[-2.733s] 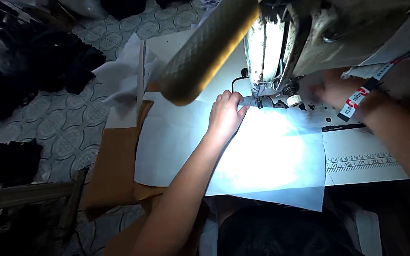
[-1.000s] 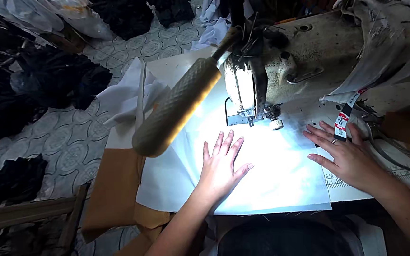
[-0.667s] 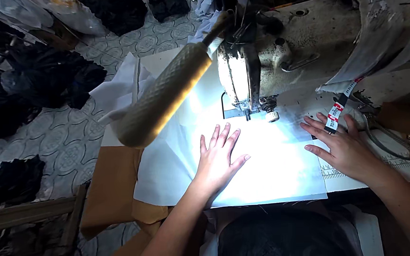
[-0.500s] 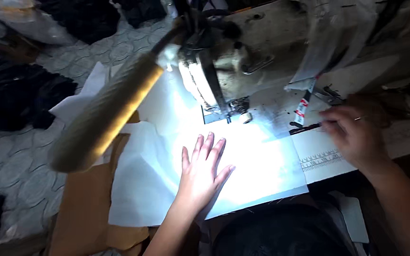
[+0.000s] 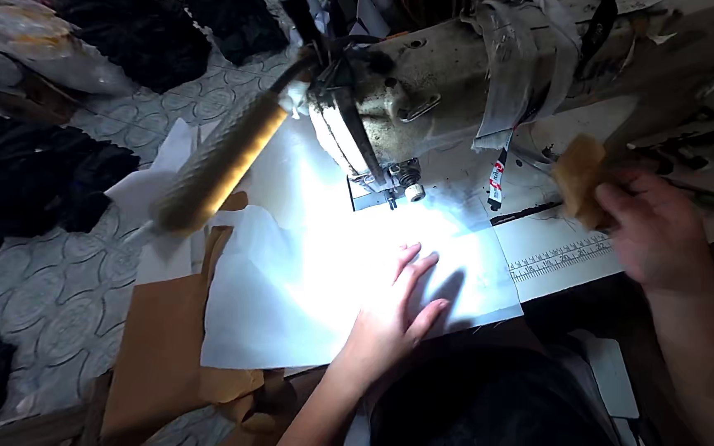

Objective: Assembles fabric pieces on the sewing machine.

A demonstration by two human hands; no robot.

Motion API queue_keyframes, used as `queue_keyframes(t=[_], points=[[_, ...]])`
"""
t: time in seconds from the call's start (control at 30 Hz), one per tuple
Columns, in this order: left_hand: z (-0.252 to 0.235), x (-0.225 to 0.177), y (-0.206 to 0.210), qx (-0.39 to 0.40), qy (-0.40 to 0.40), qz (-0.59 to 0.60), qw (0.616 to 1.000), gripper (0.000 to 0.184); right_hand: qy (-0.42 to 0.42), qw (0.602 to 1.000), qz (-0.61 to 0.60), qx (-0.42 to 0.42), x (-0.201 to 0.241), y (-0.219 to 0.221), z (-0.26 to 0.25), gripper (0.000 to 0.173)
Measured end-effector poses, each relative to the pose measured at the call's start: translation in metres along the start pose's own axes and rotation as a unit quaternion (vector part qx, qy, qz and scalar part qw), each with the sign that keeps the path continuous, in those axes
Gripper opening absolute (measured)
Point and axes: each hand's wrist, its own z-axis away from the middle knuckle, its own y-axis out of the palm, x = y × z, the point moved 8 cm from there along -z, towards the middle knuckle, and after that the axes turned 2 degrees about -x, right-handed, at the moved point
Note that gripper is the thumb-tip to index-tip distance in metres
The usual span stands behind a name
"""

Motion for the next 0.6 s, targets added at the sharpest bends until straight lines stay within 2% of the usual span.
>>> queue_keyframes(t=[0.07,0.13,0.17,0.2,0.23,0.27,0.33,0.43,0.5,0.6], points=[[-0.01,-0.008,0.008,0.008,-0.031,0.155,0.987,0.074,0.086,0.976,-0.159,0.119,0.016,0.057,0.018,0.025],[-0.015,-0.008,0.018,0.025,-0.109,0.355,0.928,0.093,0.162,0.931,-0.257,0.2,0.022,0.101,0.032,0.032],[-0.015,-0.009,0.02,0.028,-0.139,0.438,0.888,0.089,0.193,0.914,-0.284,0.218,0.023,0.115,0.037,0.033],[-0.013,-0.009,0.02,0.018,-0.175,0.485,0.857,0.07,0.213,0.902,-0.299,0.225,0.023,0.125,0.039,0.034],[-0.01,-0.008,0.018,0.003,-0.213,0.498,0.841,0.043,0.223,0.898,-0.305,0.225,0.023,0.131,0.041,0.035],[-0.006,-0.004,0.015,-0.005,-0.24,0.491,0.838,0.024,0.223,0.9,-0.298,0.225,0.022,0.135,0.041,0.036],[0.002,0.011,0.009,-0.028,-0.271,0.457,0.847,0.01,0.203,0.91,-0.274,0.234,0.014,0.14,0.041,0.036],[0.012,0.027,0.007,-0.05,-0.311,0.45,0.836,0.009,0.177,0.92,-0.22,0.27,0.001,0.15,0.046,0.034],[0.016,0.03,0.01,-0.049,-0.326,0.469,0.819,0.011,0.174,0.92,-0.21,0.28,-0.001,0.156,0.051,0.025],[0.021,0.026,0.011,-0.048,-0.307,0.469,0.826,0.015,0.162,0.927,-0.214,0.263,0.002,0.161,0.054,0.014]])
